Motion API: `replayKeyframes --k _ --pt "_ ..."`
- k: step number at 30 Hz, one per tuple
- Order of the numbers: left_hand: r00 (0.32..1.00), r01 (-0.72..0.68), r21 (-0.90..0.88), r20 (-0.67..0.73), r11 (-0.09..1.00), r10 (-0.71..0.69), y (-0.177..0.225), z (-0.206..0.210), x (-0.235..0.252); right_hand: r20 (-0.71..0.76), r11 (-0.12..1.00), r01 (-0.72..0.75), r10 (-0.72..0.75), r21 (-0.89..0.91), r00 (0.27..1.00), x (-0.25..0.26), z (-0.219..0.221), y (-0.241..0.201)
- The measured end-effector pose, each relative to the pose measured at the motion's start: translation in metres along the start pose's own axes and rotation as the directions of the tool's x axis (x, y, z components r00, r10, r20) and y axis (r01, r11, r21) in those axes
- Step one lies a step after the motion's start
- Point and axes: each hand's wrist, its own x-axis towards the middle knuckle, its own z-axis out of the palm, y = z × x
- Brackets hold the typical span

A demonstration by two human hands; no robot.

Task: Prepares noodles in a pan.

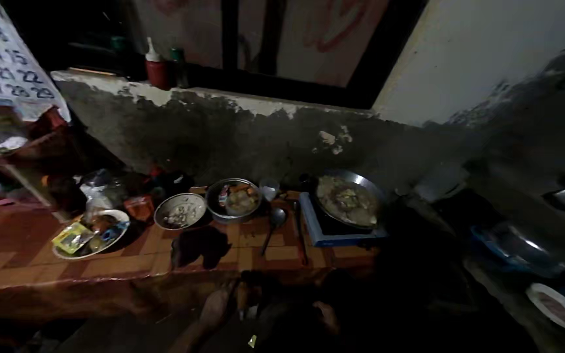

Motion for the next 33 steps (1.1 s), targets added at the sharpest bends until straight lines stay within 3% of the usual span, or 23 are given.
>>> replayKeyframes --k 3,7,13,19,22,25,27,30,32,33 --pt "0.998 -0.063 0.032 -0.004 0.998 0.063 0.053 0.001 0.031 -0.015 0.991 0.059 -0.061 -0.118 0.998 0.028 -0.044 -0.067" --pt "0.995 -0.093 0.067 -0.025 0.993 0.095 0.084 -0.006 0.06 -0.048 0.971 0.087 -0.1 -0.221 0.994 0.086 -0.069 -0.114" --pt "0.996 -0.036 0.122 -0.078 0.992 0.045 0.087 -0.023 0.108 -0.157 0.989 0.017 -0.041 -0.148 0.987 0.163 -0.074 -0.127" --pt "0.997 0.033 0.146 -0.068 0.989 -0.023 0.095 -0.047 0.16 -0.33 0.995 0.096 -0.1 -0.027 0.939 0.212 -0.076 -0.13" --pt "0.995 0.095 0.178 -0.035 0.979 -0.09 0.103 -0.052 0.19 -0.371 0.985 0.142 -0.097 0.095 0.923 0.204 -0.089 -0.143" --pt "0.99 0.141 0.193 0.001 0.971 -0.144 0.106 -0.048 0.216 -0.228 0.949 0.092 -0.023 0.301 0.973 0.17 -0.099 -0.154" --pt "0.983 0.171 0.201 0.033 0.964 -0.181 0.109 -0.048 0.226 -0.209 0.893 0.139 -0.053 0.427 0.977 0.151 -0.098 -0.151" --pt "0.984 0.168 0.239 0.015 0.956 -0.176 0.105 -0.042 0.233 -0.426 0.803 0.457 -0.286 0.383 0.858 0.124 -0.099 -0.127" --pt "0.99 0.13 0.27 0.015 0.954 -0.139 0.105 -0.042 0.231 -0.433 0.78 0.532 -0.376 0.33 0.819 0.098 -0.135 -0.118" --pt "0.99 0.122 0.267 0.032 0.956 -0.136 0.106 -0.043 0.227 -0.399 0.804 0.507 -0.373 0.312 0.837 0.084 -0.161 -0.115"
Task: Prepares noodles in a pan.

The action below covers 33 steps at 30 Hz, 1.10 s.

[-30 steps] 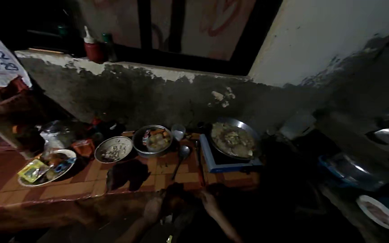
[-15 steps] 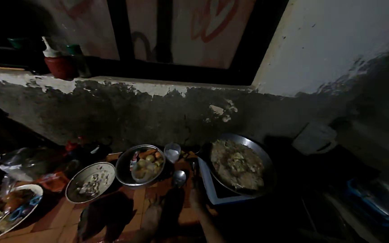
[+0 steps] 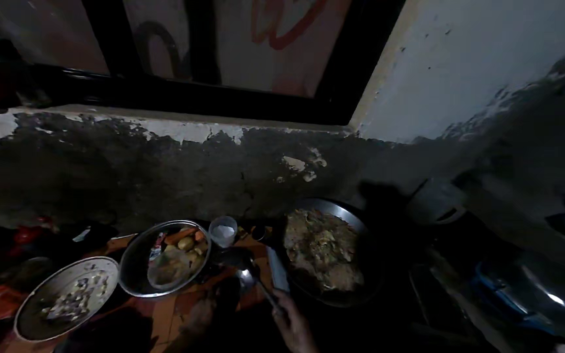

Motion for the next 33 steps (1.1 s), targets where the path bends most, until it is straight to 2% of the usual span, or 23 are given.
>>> replayKeyframes --k 2,4,7,8,9,10,11,12,13,15,18,19,22,26,29,33 --pt "1.0 0.006 -0.041 0.009 0.999 -0.006 -0.004 0.001 -0.003 -0.022 0.987 -0.023 0.02 -0.156 1.0 0.002 -0.058 -0.012" --pt "0.998 -0.032 -0.129 -0.058 0.991 0.024 -0.014 0.004 -0.009 -0.123 0.949 -0.058 0.02 -0.31 0.992 0.017 -0.117 -0.003" --pt "0.96 -0.186 -0.319 -0.262 0.929 0.102 -0.025 -0.003 -0.05 -0.222 0.947 -0.171 0.111 -0.273 0.969 0.055 -0.203 0.031" --pt "0.961 -0.182 -0.383 -0.263 0.906 0.082 -0.019 -0.016 -0.071 -0.206 0.949 -0.083 0.019 -0.305 0.978 0.066 -0.233 0.052" --pt "0.96 -0.166 -0.424 -0.276 0.89 0.048 -0.011 -0.03 -0.091 -0.179 0.913 0.05 -0.132 -0.405 0.975 0.077 -0.26 0.065" --pt "0.951 -0.16 -0.441 -0.309 0.883 0.018 0.0 -0.044 -0.109 -0.121 0.847 0.127 -0.219 -0.516 0.968 0.083 -0.285 0.064" --pt "0.943 -0.144 -0.44 -0.332 0.887 -0.011 0.014 -0.06 -0.126 -0.064 0.783 0.088 -0.161 -0.615 0.985 0.086 -0.302 0.047" --pt "0.928 -0.14 -0.418 -0.372 0.897 -0.029 0.028 -0.075 -0.138 -0.026 0.694 -0.002 -0.024 -0.72 0.999 0.092 -0.312 0.03" --pt "0.91 -0.133 -0.382 -0.414 0.914 -0.04 0.043 -0.088 -0.145 0.0 0.592 -0.05 0.085 -0.805 0.996 0.103 -0.316 0.022" --pt "0.873 -0.106 -0.243 -0.488 0.964 -0.027 0.079 -0.115 -0.147 0.032 0.468 -0.031 0.126 -0.883 0.992 0.134 -0.31 0.033" --pt "0.858 -0.126 -0.068 -0.509 0.99 0.074 0.142 -0.146 -0.132 0.094 0.427 -0.016 0.235 -0.904 0.967 0.17 -0.282 0.05" --pt "0.871 -0.125 -0.023 -0.482 0.992 0.098 0.162 -0.153 -0.124 0.117 0.425 -0.008 0.268 -0.905 0.956 0.174 -0.271 0.053" --pt "0.956 -0.038 0.121 -0.283 0.992 0.072 0.215 -0.172 -0.102 0.238 0.408 0.092 0.324 -0.908 0.916 0.162 -0.253 0.049" --pt "0.99 -0.005 0.232 -0.133 0.973 0.037 0.255 -0.187 -0.101 0.341 0.338 0.22 0.358 -0.915 0.869 0.15 -0.281 -0.002" --pt "0.999 0.008 0.257 -0.037 0.967 0.001 0.277 -0.197 -0.099 0.298 0.295 0.209 0.299 -0.932 0.907 0.162 -0.302 -0.03" --pt "0.998 -0.067 0.291 0.015 0.954 0.066 0.282 -0.168 -0.044 0.208 0.193 0.153 0.308 -0.969 0.929 0.182 -0.283 -0.018"
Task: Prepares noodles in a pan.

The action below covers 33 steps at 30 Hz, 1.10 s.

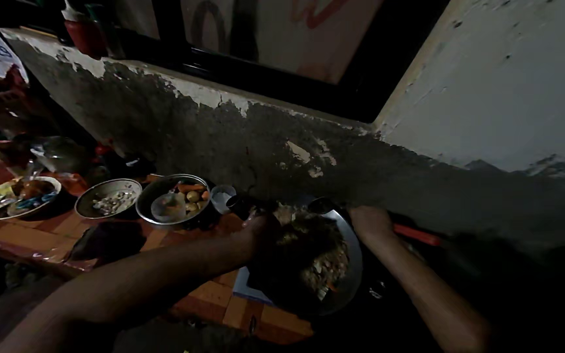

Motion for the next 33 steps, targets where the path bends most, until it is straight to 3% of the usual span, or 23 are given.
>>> replayKeyframes --k 3,8,13,17,21,27,33 --pt "0.995 -0.046 0.021 0.091 0.999 0.044 0.005 0.001 0.014 0.11 0.998 -0.027 0.032 -0.051 0.993 0.003 0.015 -0.008" --pt "0.992 -0.089 0.01 0.087 0.996 0.088 -0.007 0.004 0.02 0.371 0.998 0.057 -0.039 -0.037 0.928 -0.016 0.028 0.003" --pt "0.994 -0.108 -0.028 0.019 0.994 0.109 -0.022 0.014 0.031 0.391 0.949 0.251 -0.307 0.188 0.868 0.012 0.061 -0.002" --pt "0.996 -0.084 -0.065 0.019 0.994 0.086 -0.027 0.016 0.031 0.379 0.89 0.252 -0.399 0.381 0.835 0.022 0.072 -0.008" --pt "0.996 -0.073 -0.153 -0.055 0.985 0.066 -0.037 0.006 0.02 0.419 0.891 0.151 -0.344 0.429 0.84 0.015 0.052 0.003" --pt "0.979 -0.141 -0.094 -0.158 0.985 0.125 -0.036 -0.029 -0.004 0.43 0.932 0.074 -0.233 0.354 0.873 -0.008 -0.014 0.017" --pt "0.975 -0.144 -0.005 -0.174 0.99 0.141 -0.021 -0.052 -0.028 0.305 0.959 0.193 -0.251 0.208 0.919 -0.015 -0.051 0.022"
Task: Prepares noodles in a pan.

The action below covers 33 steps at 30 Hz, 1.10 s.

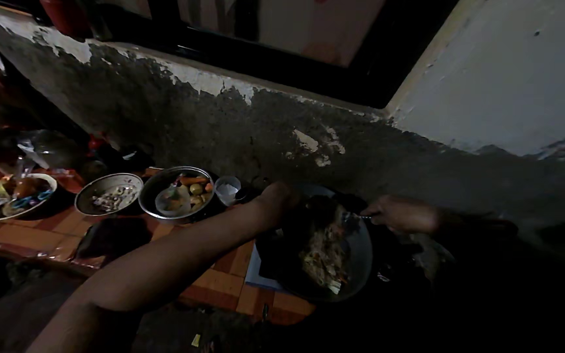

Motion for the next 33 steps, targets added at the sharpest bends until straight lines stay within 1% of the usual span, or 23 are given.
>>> replayKeyframes --k 3,5,6,8,11,14,16,19,21,22,24,27,30,33 --pt "0.999 0.05 -0.001 0.007 0.999 -0.05 0.005 -0.003 0.003 -0.142 0.986 -0.089 0.069 -0.138 0.987 -0.008 0.004 -0.018" --pt "0.993 0.111 -0.036 0.04 0.993 -0.11 0.006 0.002 0.014 -0.284 0.973 -0.14 0.084 -0.183 0.955 -0.007 0.018 -0.027" --pt "0.989 0.138 -0.061 0.057 0.989 -0.135 0.006 0.008 0.022 -0.331 0.968 -0.161 0.09 -0.193 0.939 -0.003 0.025 -0.029" --pt "0.986 0.153 -0.07 0.074 0.986 -0.148 0.002 0.026 0.04 -0.323 0.953 -0.225 0.151 -0.203 0.934 0.008 0.033 -0.034" --pt "0.98 0.148 -0.023 0.135 0.989 -0.144 -0.004 0.051 0.066 -0.346 0.94 -0.27 0.187 -0.21 0.919 0.034 0.052 -0.021" --pt "0.985 0.134 -0.099 0.12 0.986 -0.122 -0.014 0.064 0.074 -0.271 0.954 -0.255 0.205 -0.161 0.94 0.055 0.073 -0.011" --pt "0.988 0.104 -0.107 0.122 0.989 -0.091 -0.021 0.066 0.075 -0.2 0.981 -0.188 0.173 -0.055 0.964 0.067 0.087 -0.005" --pt "0.992 0.091 -0.128 0.099 0.988 -0.078 -0.034 0.076 0.084 -0.083 0.993 -0.029 0.039 0.114 0.996 0.095 0.1 0.004" --pt "0.985 0.138 -0.161 0.124 0.977 -0.119 -0.036 0.073 0.08 -0.008 0.972 0.07 -0.07 0.226 0.998 0.113 0.104 0.014" --pt "0.979 0.158 -0.172 0.152 0.972 -0.133 -0.035 0.07 0.075 0.033 0.961 0.084 -0.096 0.265 0.995 0.116 0.104 0.018" --pt "0.975 0.163 -0.166 0.18 0.973 -0.133 -0.037 0.065 0.067 0.091 0.946 0.077 -0.111 0.316 0.99 0.112 0.098 0.027" --pt "0.991 0.101 -0.159 0.103 0.982 -0.085 -0.04 0.054 0.053 0.12 0.936 0.034 -0.082 0.351 0.989 0.084 0.075 0.033" --pt "0.996 0.083 -0.143 0.053 0.986 -0.076 -0.033 0.033 0.039 0.136 0.957 -0.037 -0.002 0.288 0.991 0.044 0.038 0.026" --pt "0.999 0.033 -0.072 0.009 0.997 -0.033 -0.023 0.013 0.026 0.107 0.975 -0.042 0.019 0.22 0.994 0.021 0.011 0.028"
